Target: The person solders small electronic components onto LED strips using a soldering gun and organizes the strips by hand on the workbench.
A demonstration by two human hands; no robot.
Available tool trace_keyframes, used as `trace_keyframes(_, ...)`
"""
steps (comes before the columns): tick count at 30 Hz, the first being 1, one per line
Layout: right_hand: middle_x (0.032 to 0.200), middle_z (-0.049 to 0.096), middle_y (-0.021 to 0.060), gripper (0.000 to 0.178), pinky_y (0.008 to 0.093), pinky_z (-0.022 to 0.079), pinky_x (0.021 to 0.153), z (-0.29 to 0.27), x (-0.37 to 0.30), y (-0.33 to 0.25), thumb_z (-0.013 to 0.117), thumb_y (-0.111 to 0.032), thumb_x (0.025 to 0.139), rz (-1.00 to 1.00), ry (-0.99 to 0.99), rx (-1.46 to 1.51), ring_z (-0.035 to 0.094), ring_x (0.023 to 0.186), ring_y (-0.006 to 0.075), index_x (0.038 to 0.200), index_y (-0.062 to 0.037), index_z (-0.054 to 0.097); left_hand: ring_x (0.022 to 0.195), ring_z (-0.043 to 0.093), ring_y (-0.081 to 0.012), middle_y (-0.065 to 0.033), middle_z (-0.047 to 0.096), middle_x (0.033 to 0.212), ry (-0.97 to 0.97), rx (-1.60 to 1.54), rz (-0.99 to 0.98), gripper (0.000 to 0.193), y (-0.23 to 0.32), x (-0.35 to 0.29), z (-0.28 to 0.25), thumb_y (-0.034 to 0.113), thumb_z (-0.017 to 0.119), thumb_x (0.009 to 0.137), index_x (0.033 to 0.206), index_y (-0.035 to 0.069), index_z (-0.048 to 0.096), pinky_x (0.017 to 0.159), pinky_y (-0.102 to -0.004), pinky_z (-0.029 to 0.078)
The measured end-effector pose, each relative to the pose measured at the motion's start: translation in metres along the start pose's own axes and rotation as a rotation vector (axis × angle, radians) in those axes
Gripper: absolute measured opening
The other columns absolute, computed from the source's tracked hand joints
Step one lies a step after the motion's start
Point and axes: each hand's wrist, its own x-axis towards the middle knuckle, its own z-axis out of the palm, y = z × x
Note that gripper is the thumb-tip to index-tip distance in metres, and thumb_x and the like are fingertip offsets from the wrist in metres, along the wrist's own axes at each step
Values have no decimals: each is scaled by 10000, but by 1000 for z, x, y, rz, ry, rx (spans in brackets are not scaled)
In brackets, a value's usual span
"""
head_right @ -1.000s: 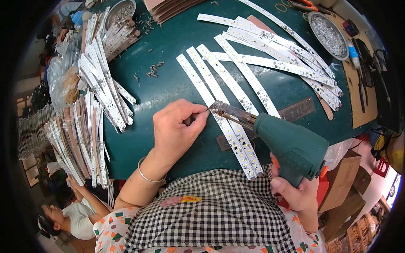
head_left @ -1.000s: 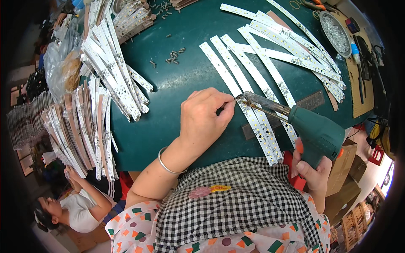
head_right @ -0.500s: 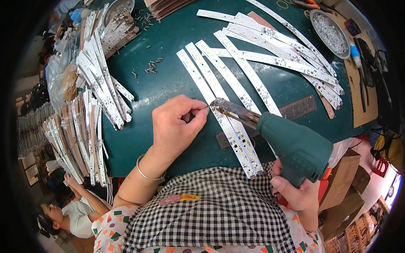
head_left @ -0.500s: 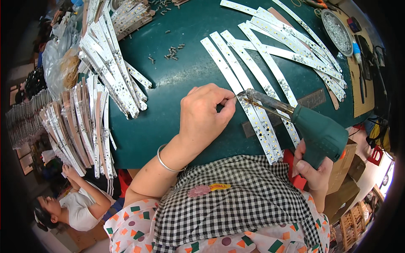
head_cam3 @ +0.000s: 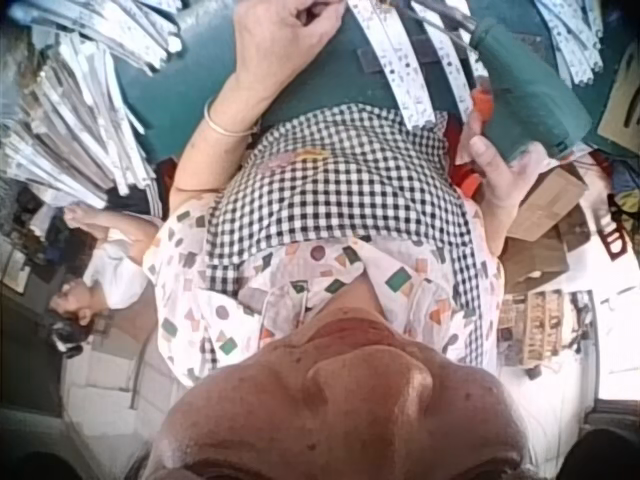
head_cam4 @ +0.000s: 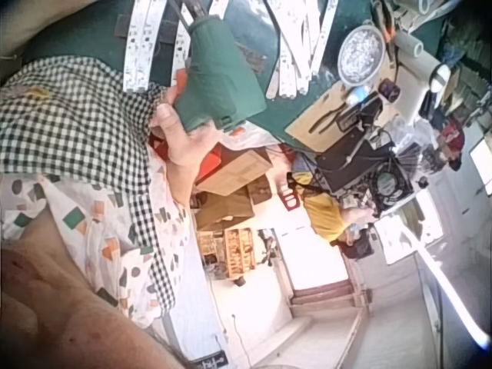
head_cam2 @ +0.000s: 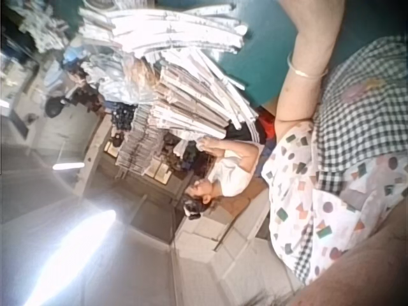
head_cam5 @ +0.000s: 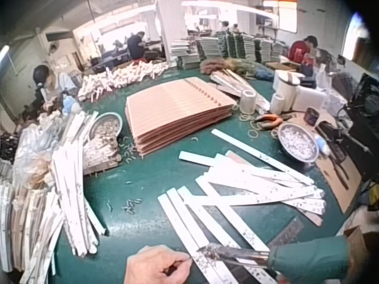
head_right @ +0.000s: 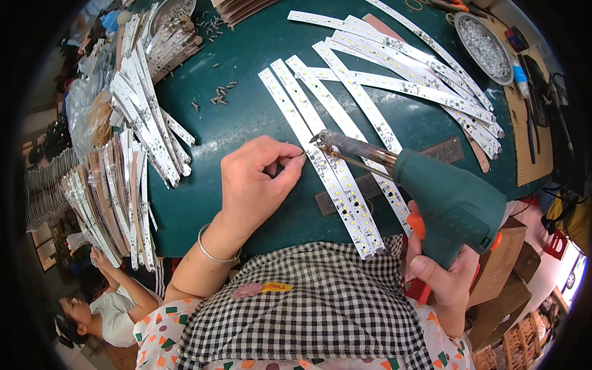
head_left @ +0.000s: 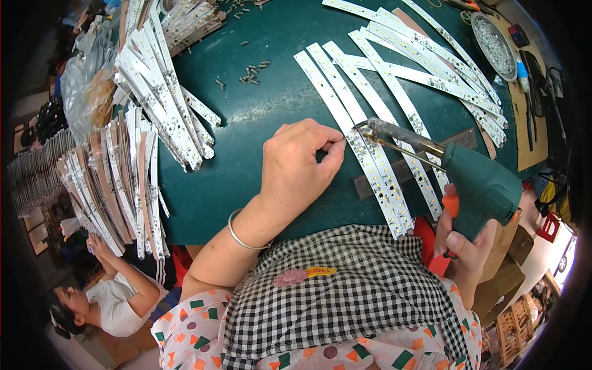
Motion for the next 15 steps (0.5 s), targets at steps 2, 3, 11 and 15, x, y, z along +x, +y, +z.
trace_keyframes(2,957,521,185,747,267,472,428,9,4,0,792,-140,704,-47,47,-31,540,520,156,1269,144,395,519,507,-92,-32,623,671,-32,2,-9,129,0,1,-4,-17,752,703,814,27,703,471,-230,398)
trace_keyframes(3,683,513,85,783,249,436,377,13,6,0,805,-223,693,-93,93,-62,511,444,142,1248,151,398,519,507,-92,-32,623,671,-30,5,-8,129,1,0,-6,-17,752,703,814,27,703,471,-230,398)
trace_keyframes(11,694,507,87,791,245,455,373,-6,6,5,764,-171,719,-163,48,16,512,441,144,1295,145,324,614,583,-108,-66,673,749,-37,66,-188,107,-4,18,-46,21,739,767,869,9,710,585,-240,471)
trace_keyframes(15,696,511,92,793,238,464,376,-8,9,8,755,-149,728,-193,14,49,517,447,138,1309,137,297,644,597,-139,-62,664,768,87,277,-167,101,-32,38,-66,18,720,775,876,16,713,606,-254,469)
